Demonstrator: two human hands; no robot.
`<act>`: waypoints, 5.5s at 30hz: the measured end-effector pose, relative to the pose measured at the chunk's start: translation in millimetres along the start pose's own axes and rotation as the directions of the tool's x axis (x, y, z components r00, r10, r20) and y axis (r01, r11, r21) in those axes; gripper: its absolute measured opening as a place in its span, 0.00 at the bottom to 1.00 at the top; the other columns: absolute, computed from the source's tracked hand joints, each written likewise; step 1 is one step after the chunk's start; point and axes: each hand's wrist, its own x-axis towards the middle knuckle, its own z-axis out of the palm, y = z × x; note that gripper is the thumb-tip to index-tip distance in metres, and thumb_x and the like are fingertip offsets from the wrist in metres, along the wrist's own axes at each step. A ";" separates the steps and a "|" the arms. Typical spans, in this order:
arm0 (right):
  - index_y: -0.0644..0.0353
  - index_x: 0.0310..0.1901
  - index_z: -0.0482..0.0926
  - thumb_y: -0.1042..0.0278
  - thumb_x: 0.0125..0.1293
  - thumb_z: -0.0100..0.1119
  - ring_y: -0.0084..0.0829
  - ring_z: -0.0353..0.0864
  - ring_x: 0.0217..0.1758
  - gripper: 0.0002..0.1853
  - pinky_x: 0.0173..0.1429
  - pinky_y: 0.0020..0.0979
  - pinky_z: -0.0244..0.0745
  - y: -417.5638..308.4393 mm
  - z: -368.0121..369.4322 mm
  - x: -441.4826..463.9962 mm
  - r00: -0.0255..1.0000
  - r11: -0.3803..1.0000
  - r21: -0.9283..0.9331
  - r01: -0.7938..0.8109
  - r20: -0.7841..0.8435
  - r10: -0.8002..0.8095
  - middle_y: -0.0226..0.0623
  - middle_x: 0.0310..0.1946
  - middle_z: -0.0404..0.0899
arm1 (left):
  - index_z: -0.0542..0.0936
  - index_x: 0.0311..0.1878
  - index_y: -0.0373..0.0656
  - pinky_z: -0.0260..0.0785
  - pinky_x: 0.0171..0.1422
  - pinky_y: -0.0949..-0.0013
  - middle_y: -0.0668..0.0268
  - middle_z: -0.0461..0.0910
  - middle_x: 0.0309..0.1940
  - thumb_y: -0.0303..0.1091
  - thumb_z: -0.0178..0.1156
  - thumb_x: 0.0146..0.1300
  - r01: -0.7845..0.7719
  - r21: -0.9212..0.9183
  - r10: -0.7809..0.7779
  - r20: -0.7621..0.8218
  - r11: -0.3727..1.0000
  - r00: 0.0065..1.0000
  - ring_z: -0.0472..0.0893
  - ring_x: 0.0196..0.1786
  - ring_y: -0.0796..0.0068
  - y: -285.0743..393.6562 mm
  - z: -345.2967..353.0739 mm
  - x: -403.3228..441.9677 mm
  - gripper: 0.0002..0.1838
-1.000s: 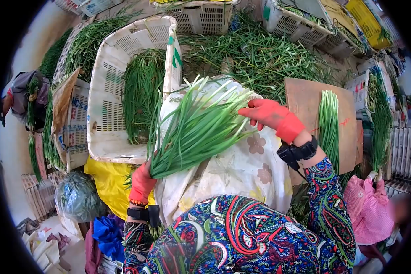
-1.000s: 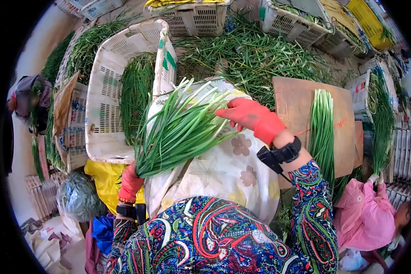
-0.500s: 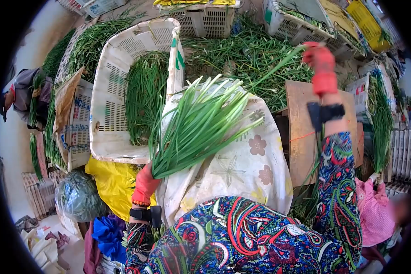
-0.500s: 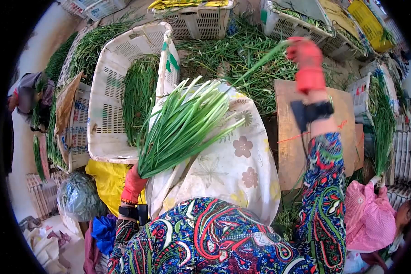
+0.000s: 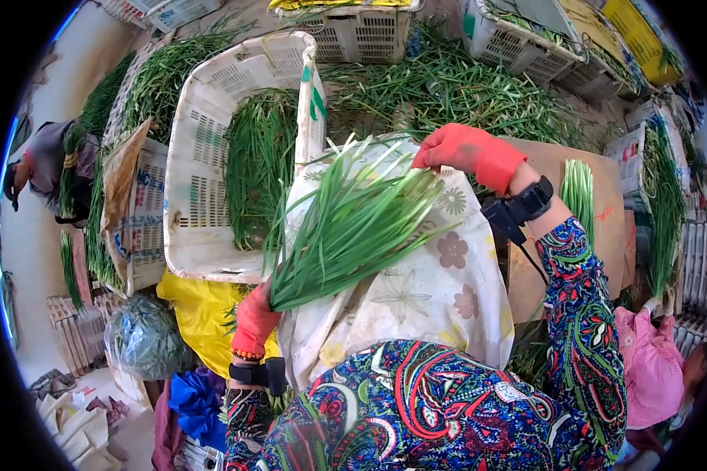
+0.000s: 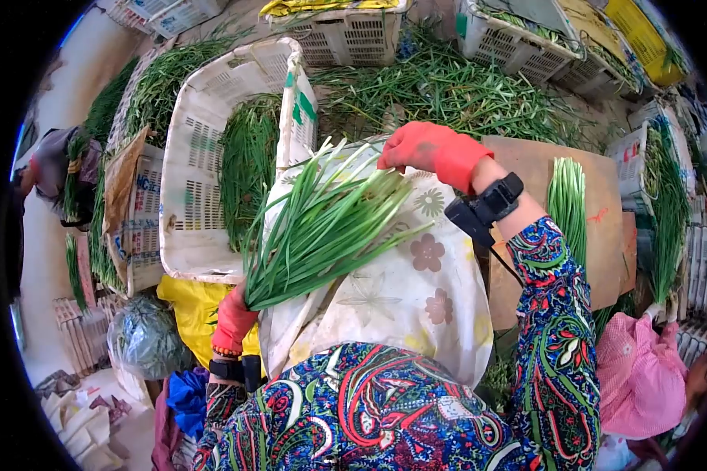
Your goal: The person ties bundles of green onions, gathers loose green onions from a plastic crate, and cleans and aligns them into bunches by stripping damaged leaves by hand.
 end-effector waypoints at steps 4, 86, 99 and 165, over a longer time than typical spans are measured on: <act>0.56 0.34 0.82 0.64 0.54 0.55 0.27 0.77 0.32 0.10 0.44 0.26 0.70 6.3 0.4 -2.9 0.995 0.980 -0.181 0.088 -0.024 -0.094 0.30 0.27 0.80 | 0.64 0.62 0.63 0.70 0.36 0.61 0.61 0.77 0.34 0.26 0.58 0.44 -0.027 0.133 0.021 0.042 0.991 0.999 0.77 0.36 0.55 5.6 -11.3 4.8 0.37; 0.54 0.30 0.77 0.54 0.53 0.54 0.43 0.78 0.28 0.12 0.33 0.40 0.73 15.0 69.1 79.8 0.668 0.840 -0.534 0.097 -0.590 -0.452 0.39 0.24 0.78 | 0.66 0.59 0.72 0.68 0.30 0.63 0.64 0.71 0.25 0.23 0.50 0.50 -0.120 0.987 0.458 0.059 0.103 0.887 0.76 0.28 0.62 240.3 -287.6 126.9 0.34; 0.61 0.61 0.64 0.56 0.62 0.51 0.28 0.64 0.61 0.28 0.64 0.26 0.55 93.4 -20.9 36.9 0.806 0.810 0.300 0.504 -0.501 -0.316 0.36 0.60 0.66 | 0.66 0.60 0.72 0.67 0.29 0.65 0.67 0.71 0.26 0.24 0.53 0.47 -0.178 0.983 0.578 0.115 0.052 0.808 0.74 0.26 0.65 209.5 -288.1 127.5 0.36; 0.66 0.63 0.55 0.42 0.61 0.45 0.37 0.71 0.55 0.38 0.58 0.33 0.69 -35.9 146.5 24.1 0.687 -0.298 0.849 -0.436 0.100 -0.720 0.50 0.55 0.68 | 0.53 0.66 0.36 0.50 0.68 0.66 0.60 0.61 0.62 0.62 0.64 0.43 0.365 -0.770 0.391 0.598 0.524 0.699 0.61 0.63 0.69 27.5 -32.0 112.5 0.55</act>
